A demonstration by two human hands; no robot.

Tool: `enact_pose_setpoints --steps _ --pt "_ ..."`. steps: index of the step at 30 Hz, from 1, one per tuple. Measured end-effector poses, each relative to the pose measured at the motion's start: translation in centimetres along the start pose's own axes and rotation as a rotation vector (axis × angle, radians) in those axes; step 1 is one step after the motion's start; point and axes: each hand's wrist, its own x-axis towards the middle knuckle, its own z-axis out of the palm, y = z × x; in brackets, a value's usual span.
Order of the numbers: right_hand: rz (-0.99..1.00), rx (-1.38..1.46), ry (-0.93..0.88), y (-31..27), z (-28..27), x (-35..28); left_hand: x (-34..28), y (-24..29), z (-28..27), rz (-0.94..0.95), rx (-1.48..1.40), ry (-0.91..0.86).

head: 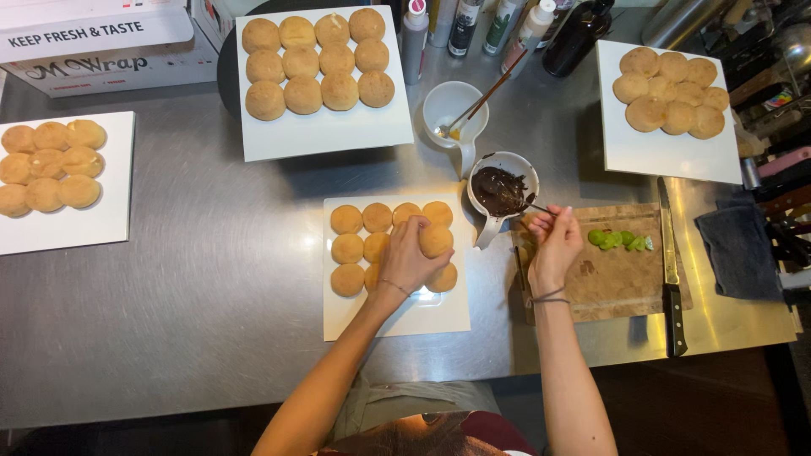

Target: The person fills puff pastries with chocolate sauce using a spoon, handling each pastry one at a time and arranging them in a grid on a white square tray. The person then moves the trays around the stainless steel counter and finally moves a small white bag to a separate counter next to a sink.

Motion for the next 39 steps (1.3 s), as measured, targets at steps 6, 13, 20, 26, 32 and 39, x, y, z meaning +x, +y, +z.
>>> enact_pose_setpoints --steps 6,13,20,26,32,39 --pt "-0.132 -0.115 0.144 -0.6 1.6 -6.1 0.8 -0.8 3.6 0.176 0.359 0.021" --pt "-0.22 -0.785 -0.351 3.3 3.9 -11.8 0.7 0.1 2.9 0.118 0.381 0.018" --pt "-0.207 -0.903 -0.397 5.2 5.3 -10.7 -5.0 -2.0 -5.5 -0.063 -0.055 0.252" --pt "-0.169 -0.934 -0.43 4.4 5.4 -10.9 -12.2 -9.6 -10.4 -0.512 -0.341 0.407" --pt "-0.141 -0.945 -0.487 3.9 5.3 -11.7 -13.7 -14.2 -7.2 -0.452 -0.397 0.311" --pt "-0.005 -0.607 -0.078 6.1 -0.4 -16.2 -14.1 -13.1 -6.2 -0.414 -0.399 0.212"
